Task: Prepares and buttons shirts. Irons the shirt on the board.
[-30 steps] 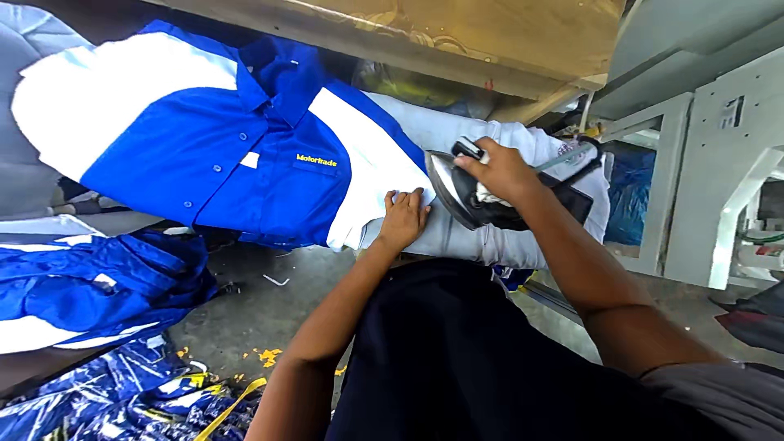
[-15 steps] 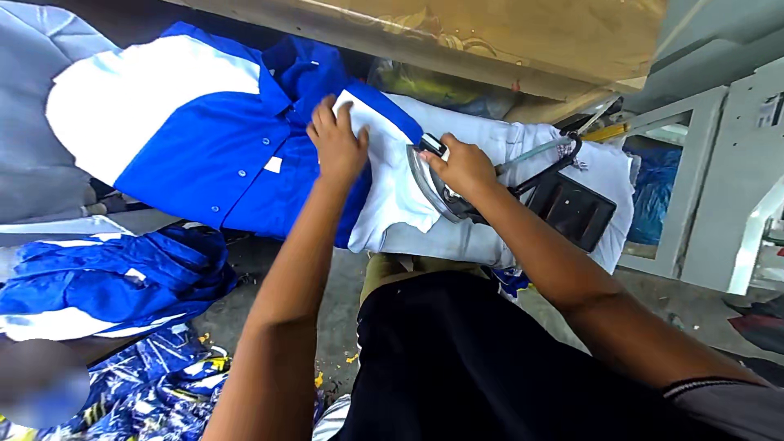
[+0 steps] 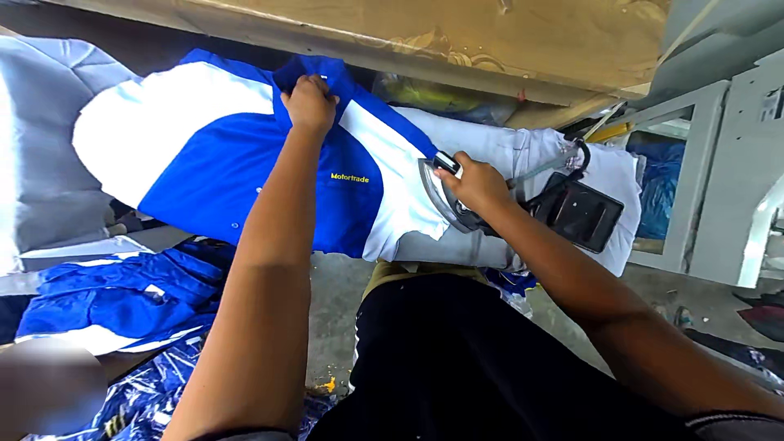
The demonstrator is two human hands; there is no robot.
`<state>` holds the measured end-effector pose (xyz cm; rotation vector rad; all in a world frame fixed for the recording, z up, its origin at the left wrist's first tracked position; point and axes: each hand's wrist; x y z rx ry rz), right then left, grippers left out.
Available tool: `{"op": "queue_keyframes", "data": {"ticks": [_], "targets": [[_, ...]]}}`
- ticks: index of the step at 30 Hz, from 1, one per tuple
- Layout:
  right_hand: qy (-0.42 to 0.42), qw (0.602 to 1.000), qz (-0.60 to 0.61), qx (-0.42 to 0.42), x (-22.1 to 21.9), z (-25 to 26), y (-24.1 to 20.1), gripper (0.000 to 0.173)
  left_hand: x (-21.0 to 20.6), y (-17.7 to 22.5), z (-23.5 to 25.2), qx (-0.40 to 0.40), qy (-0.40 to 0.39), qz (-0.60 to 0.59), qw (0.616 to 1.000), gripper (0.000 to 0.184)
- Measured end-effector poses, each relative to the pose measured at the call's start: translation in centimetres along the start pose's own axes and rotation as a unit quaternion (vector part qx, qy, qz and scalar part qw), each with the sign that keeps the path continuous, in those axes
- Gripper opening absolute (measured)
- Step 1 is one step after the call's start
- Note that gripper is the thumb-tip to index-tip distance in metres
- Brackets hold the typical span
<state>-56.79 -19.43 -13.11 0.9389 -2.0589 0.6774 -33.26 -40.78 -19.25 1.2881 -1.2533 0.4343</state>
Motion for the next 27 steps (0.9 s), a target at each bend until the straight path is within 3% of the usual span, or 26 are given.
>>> {"op": "queue_keyframes", "data": {"ticks": [3,8,16,27], "targets": [[0.013,1.000,-0.001,-0.010,-0.4,-0.2,0.8,0.059,0.0,-0.8,-0.2,-0.012,-0.014,-0.007,1.000,0.040],[0.007,1.000,-0.010,0.001,-0.1,0.6,-1.7,0.059,0.0,-0.8,0.1,-0.011,-0.028,-0.023,0.999,0.040],[0.012,1.000,0.028,0.004,0.6,0.4,1.6,0.059,0.1,-1.3,0.1,-0.027,-0.042,-0.056,0.997,0.041],[0.000,0.999,0.013,0.032,1.5,3.0,-6.4,0.057,0.7,-2.1,0.9,-0.039,-0.050,-0.074,0.995,0.041]]}}
Point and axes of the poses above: each hand's wrist, its own z-axis towards the middle knuckle, its own x-axis out of the back of the hand, y = z × x, and after that the axes turned 15 degrees about -x, right-handed
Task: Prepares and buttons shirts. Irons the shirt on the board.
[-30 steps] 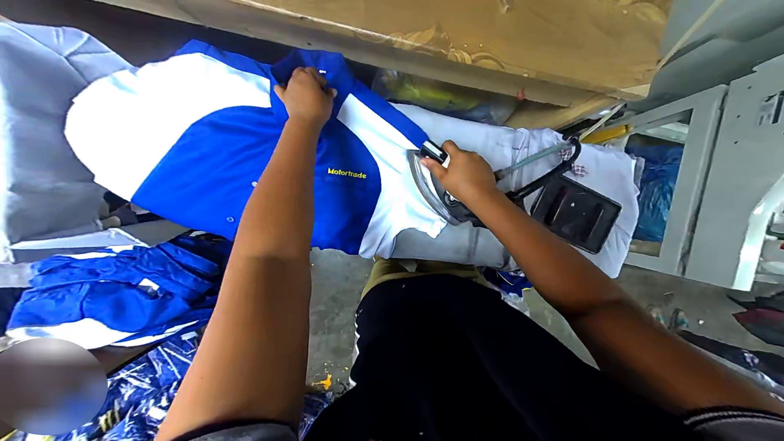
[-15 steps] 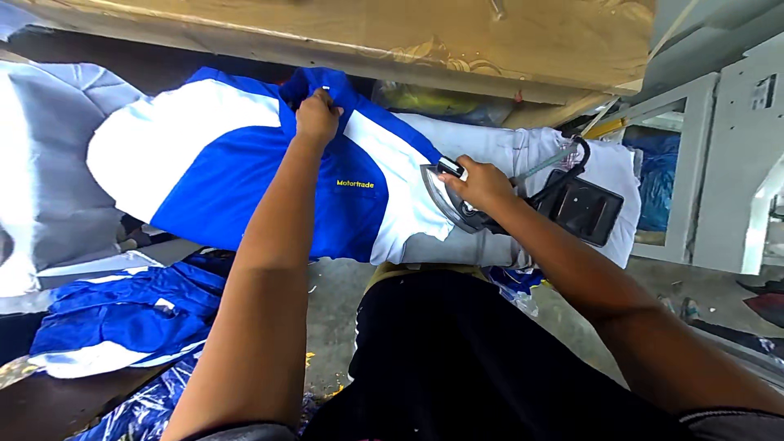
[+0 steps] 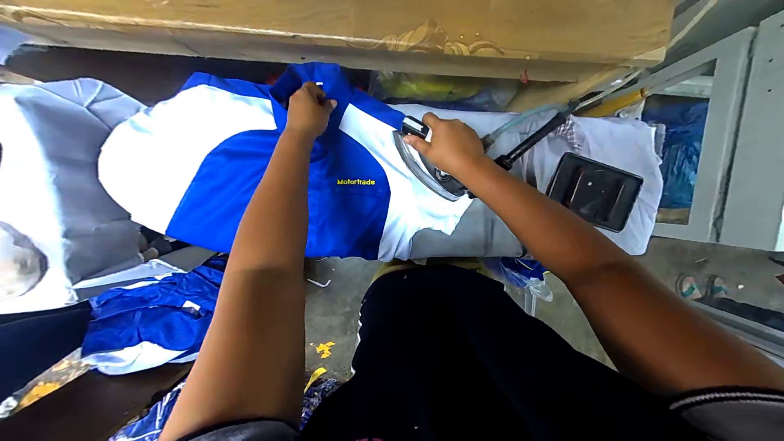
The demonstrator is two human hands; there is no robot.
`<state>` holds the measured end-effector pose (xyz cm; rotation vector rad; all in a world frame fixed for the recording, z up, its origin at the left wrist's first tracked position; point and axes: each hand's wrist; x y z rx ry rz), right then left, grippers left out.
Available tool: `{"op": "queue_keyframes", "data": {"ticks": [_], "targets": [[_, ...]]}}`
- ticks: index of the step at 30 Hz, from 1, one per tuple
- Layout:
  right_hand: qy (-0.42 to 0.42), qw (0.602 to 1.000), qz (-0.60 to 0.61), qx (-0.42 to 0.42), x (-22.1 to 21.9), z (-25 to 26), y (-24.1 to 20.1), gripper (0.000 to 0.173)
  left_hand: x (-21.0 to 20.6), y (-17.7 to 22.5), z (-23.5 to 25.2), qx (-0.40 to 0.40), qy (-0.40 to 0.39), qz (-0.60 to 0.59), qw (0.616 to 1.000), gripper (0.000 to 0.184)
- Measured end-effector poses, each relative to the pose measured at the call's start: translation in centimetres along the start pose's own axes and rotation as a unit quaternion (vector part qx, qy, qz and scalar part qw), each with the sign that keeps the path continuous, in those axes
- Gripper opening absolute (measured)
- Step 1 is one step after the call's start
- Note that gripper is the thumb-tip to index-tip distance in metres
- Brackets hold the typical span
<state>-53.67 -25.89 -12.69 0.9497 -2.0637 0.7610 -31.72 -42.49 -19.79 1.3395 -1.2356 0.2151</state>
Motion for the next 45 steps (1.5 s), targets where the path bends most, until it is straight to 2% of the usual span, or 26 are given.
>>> {"op": "queue_keyframes", "data": {"ticks": [5,11,17,20,24,26,32,34,39,42,45], "targets": [[-0.006,1.000,-0.020,0.001,0.2,0.0,0.8,0.057,0.2,0.1,-0.1,0.011,0.000,-0.005,1.000,0.041],[0.003,1.000,-0.014,0.020,0.4,1.5,-2.8,0.061,0.2,0.2,-0.1,0.012,-0.001,-0.003,1.000,0.041],[0.001,0.999,-0.038,0.031,0.6,1.0,-0.1,0.058,0.4,0.2,0.0,0.011,-0.004,-0.009,1.000,0.040],[0.011,1.000,-0.020,0.021,0.5,1.6,-2.2,0.059,0.3,0.0,0.1,0.006,-0.006,-0.015,1.000,0.041],[0.016,0.999,0.014,0.047,0.9,3.5,-6.6,0.058,0.1,0.1,0.1,0.010,-0.004,-0.008,1.000,0.040],[0.012,0.998,0.020,0.053,1.2,4.0,-7.4,0.058,-0.1,0.3,0.3,0.015,-0.007,-0.002,1.000,0.040],[-0.001,0.999,0.001,0.048,0.8,3.1,-4.1,0.059,-0.2,0.0,0.4,0.024,0.002,-0.009,1.000,0.041],[-0.003,0.999,-0.003,0.042,0.9,3.2,-4.5,0.059,-0.2,-0.1,0.4,0.025,0.000,-0.011,1.000,0.040],[-0.004,0.996,-0.013,0.088,1.0,3.7,-6.0,0.057,-0.4,0.3,0.4,0.024,0.005,0.004,1.000,0.040],[-0.021,0.995,-0.038,0.092,0.8,1.8,-3.0,0.056,-0.5,0.3,0.4,0.022,0.007,0.013,1.000,0.040],[-0.044,0.995,-0.054,0.076,0.3,-0.7,2.8,0.054,-0.6,0.6,0.2,0.031,0.012,0.005,0.999,0.041]]}}
Point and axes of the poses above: each hand's wrist, its own z-axis towards the middle knuckle, its own x-axis out of the back of the hand, y = z × x, and after that the axes turned 15 degrees about -x, right-handed
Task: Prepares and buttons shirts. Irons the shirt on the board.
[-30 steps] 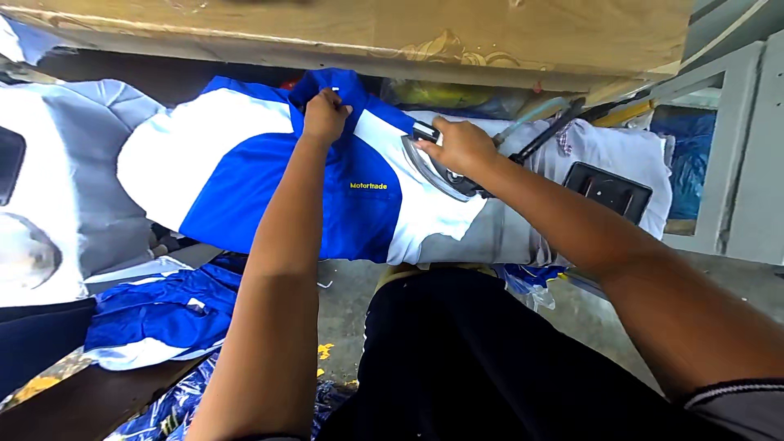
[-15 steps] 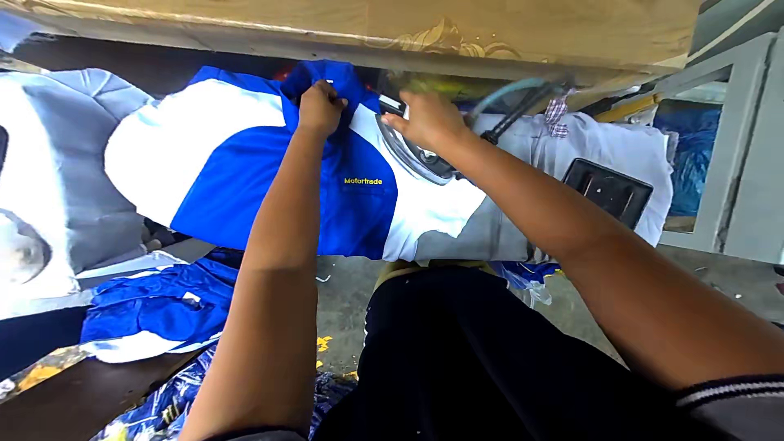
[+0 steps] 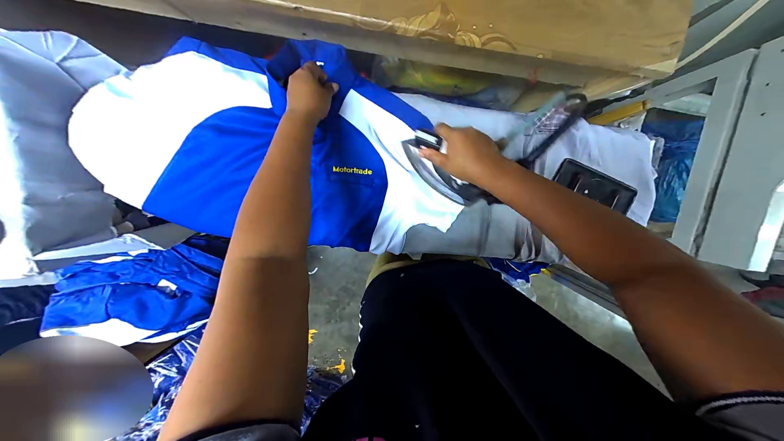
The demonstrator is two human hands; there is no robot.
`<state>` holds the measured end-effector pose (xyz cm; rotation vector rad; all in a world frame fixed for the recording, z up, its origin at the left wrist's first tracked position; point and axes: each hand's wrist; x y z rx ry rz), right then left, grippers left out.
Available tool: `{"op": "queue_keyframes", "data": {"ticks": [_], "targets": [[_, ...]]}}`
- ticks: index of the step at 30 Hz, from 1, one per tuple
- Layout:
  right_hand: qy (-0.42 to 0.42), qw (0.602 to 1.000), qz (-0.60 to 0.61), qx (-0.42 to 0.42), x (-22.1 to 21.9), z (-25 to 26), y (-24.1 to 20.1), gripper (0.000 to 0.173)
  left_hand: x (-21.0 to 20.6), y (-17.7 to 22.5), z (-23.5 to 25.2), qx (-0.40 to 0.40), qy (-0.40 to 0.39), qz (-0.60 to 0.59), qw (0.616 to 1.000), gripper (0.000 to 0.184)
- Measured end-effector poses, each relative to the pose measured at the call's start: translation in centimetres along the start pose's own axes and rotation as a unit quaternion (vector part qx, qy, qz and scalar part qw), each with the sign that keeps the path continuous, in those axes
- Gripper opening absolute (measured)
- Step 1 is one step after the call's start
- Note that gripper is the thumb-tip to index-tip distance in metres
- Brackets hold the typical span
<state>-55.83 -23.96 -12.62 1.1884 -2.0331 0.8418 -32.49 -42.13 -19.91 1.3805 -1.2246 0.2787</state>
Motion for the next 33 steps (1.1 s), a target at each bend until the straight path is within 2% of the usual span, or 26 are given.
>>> {"op": "queue_keyframes", "data": {"ticks": [3,5,8,11,17,21,24,26,28,29,31,33], "targets": [[0.000,0.999,-0.006,-0.034,-1.6,-3.2,5.3,0.055,0.1,-0.1,-0.1,-0.008,0.006,-0.004,1.000,0.040],[0.013,0.998,0.005,-0.056,-2.6,-4.4,7.3,0.056,0.1,-0.4,-0.1,-0.013,0.006,-0.007,1.000,0.040],[0.024,0.996,0.017,-0.089,-2.6,-4.4,5.9,0.057,0.0,-0.5,0.3,-0.008,0.004,0.000,1.000,0.040],[0.026,0.996,0.029,-0.086,-2.5,-3.6,4.2,0.058,-0.2,-0.4,0.4,-0.004,0.002,0.015,1.000,0.041],[0.032,0.997,0.029,-0.071,-3.9,-5.5,7.5,0.057,0.3,0.0,-0.1,-0.005,0.012,0.017,1.000,0.041],[0.023,0.995,0.025,-0.092,-3.1,-4.6,5.4,0.058,-0.5,0.0,-0.5,0.001,0.040,0.038,0.998,0.043],[0.020,0.997,0.022,-0.069,-2.2,-3.0,3.4,0.059,-1.9,3.1,-3.5,-0.070,0.077,0.092,0.990,0.047],[0.010,0.998,0.023,-0.058,-2.0,-2.9,3.4,0.058,-4.9,7.3,-9.0,-0.183,0.036,0.117,0.975,0.039],[0.005,0.998,0.022,-0.060,-1.9,-3.3,4.4,0.057,-11.1,10.1,-15.2,-0.328,0.001,0.111,0.938,0.025],[0.006,0.998,0.019,-0.063,-2.0,-3.5,5.1,0.056,-14.4,10.6,-17.7,-0.375,-0.023,0.099,0.921,0.022],[0.007,0.997,0.016,-0.074,-2.2,-3.7,5.6,0.057,-19.5,10.4,-21.0,-0.396,-0.079,0.103,0.909,0.028],[0.015,0.997,0.016,-0.080,-2.1,-3.4,4.8,0.059,-22.0,9.8,-22.5,-0.373,-0.110,0.126,0.913,0.032]]}}
Point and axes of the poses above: each hand's wrist, its own z-axis towards the middle knuckle, its own x-axis out of the back of the hand, y = z × x, and after that the axes turned 15 degrees about -x, right-handed
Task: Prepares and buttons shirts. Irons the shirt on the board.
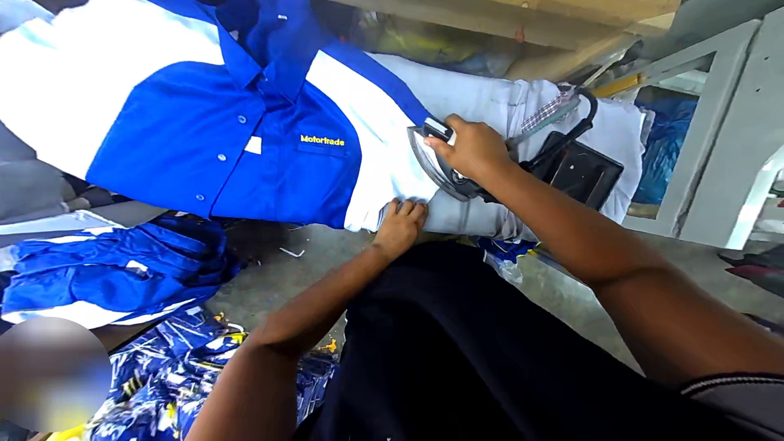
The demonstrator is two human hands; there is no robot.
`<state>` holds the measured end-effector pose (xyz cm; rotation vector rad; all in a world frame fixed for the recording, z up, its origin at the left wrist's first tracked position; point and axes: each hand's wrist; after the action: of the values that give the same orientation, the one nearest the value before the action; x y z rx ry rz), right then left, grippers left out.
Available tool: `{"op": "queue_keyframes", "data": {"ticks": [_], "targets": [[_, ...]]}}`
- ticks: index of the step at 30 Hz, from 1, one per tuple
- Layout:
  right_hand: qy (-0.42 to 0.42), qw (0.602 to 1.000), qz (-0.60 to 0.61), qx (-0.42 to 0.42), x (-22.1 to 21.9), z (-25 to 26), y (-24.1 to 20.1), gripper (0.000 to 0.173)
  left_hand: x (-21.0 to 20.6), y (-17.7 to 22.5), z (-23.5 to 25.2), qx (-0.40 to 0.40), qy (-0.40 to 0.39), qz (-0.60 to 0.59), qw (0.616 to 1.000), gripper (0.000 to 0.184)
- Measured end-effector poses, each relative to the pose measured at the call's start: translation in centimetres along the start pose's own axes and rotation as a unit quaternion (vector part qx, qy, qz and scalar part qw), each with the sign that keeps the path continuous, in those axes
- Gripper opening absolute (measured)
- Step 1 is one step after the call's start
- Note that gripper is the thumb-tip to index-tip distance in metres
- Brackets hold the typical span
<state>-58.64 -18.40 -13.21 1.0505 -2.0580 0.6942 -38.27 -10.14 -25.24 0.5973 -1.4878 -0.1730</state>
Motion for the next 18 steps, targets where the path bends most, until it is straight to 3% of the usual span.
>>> {"op": "queue_keyframes", "data": {"ticks": [5,8,11,15,18], "targets": [[0.000,0.999,0.004,0.036,-0.5,0.1,-2.8,0.057,0.2,0.9,-0.1,0.019,-0.010,0.001,1.000,0.028],[-0.015,0.997,-0.013,0.070,-1.4,-1.5,-0.9,0.056,-0.1,0.9,-0.7,0.012,-0.004,0.044,0.999,0.029],[-0.016,0.997,-0.019,0.071,-2.4,-2.8,1.1,0.056,0.2,1.2,-1.5,0.040,0.043,0.021,0.998,0.027],[-0.011,0.999,-0.011,0.049,-2.2,-2.4,-1.1,0.057,1.1,0.6,-2.8,0.105,0.150,0.030,0.983,0.021],[-0.021,0.996,-0.018,0.081,-2.3,-2.0,-2.0,0.056,1.2,-0.5,-3.5,0.132,0.175,0.076,0.973,0.017]]}}
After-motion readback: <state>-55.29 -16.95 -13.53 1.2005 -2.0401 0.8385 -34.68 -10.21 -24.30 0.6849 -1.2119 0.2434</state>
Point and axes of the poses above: each hand's wrist, its own z-axis towards the middle knuckle, its own x-axis out of the back of the hand, y = z × x, and after that the axes turned 15 degrees about -x, right-handed
